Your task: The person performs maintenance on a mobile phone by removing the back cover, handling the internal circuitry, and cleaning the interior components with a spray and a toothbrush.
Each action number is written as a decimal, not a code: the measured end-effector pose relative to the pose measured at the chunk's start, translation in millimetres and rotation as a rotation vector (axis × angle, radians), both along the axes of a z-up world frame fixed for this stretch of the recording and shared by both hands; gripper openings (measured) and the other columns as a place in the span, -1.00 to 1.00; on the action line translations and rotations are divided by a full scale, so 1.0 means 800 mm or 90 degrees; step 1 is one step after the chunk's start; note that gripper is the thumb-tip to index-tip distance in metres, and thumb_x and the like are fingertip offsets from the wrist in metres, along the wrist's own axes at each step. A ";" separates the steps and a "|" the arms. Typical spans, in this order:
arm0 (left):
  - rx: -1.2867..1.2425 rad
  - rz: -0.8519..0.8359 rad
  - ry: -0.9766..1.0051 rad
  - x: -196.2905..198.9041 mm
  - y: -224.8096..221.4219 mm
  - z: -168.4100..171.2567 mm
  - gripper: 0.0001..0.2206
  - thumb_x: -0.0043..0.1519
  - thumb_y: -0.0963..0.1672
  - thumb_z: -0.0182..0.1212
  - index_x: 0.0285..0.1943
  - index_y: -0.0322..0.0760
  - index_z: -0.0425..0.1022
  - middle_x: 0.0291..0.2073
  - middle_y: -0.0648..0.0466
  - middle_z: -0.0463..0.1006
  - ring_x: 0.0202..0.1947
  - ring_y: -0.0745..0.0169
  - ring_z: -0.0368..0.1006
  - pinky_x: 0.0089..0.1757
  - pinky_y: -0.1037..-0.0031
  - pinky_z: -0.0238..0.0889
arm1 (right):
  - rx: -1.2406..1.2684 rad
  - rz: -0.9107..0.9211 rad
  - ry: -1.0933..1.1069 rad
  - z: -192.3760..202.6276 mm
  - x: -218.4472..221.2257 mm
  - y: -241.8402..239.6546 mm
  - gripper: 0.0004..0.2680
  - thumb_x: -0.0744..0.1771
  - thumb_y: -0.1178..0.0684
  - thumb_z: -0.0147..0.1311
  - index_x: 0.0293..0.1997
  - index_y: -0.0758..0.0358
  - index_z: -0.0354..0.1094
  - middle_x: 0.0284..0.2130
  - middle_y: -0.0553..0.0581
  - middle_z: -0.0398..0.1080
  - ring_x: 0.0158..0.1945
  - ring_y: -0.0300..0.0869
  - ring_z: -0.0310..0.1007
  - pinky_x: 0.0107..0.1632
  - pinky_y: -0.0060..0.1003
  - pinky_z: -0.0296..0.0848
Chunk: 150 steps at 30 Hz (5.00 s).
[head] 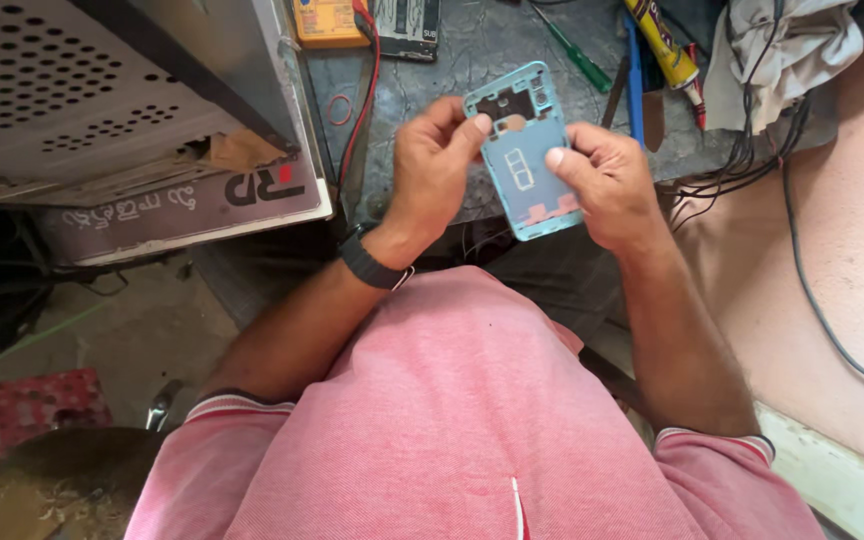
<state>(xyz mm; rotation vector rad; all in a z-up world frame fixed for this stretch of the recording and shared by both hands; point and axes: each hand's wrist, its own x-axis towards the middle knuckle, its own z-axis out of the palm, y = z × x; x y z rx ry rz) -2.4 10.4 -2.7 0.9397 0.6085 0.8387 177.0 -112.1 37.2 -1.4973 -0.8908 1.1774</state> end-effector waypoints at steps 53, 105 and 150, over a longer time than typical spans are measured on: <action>-0.429 0.057 -0.240 0.022 0.015 0.016 -0.66 0.23 -0.06 0.07 0.07 -0.41 0.29 -0.11 -0.18 0.47 -0.15 -0.26 0.53 -0.13 -0.07 0.50 | 0.359 -0.041 -0.430 0.058 -0.068 -0.004 -0.80 0.35 0.22 0.44 0.05 0.23 0.55 0.18 0.21 0.38 -0.30 -0.34 0.34 -0.28 -0.49 0.36; 0.118 -0.104 -0.070 -0.012 0.011 0.003 -0.90 0.42 -0.27 0.26 0.08 -0.45 0.54 -0.35 0.22 0.46 -0.32 0.54 0.28 -0.18 0.61 0.20 | 0.215 -0.037 -0.415 0.069 -0.034 0.024 -0.86 0.43 0.11 0.23 -0.01 0.40 0.43 -0.29 0.09 0.49 -0.24 -0.27 0.45 -0.17 -0.33 0.43; 0.744 0.012 0.333 -0.007 -0.004 0.112 -0.89 0.26 -0.16 0.32 -0.14 -0.25 0.47 -0.44 0.01 0.53 -0.40 -0.06 0.48 -0.37 0.15 0.26 | 0.264 0.010 0.101 0.008 0.010 0.039 -0.86 0.41 0.11 0.24 -0.03 0.38 0.45 -0.14 0.02 0.44 -0.06 -0.32 0.37 0.06 -0.43 0.36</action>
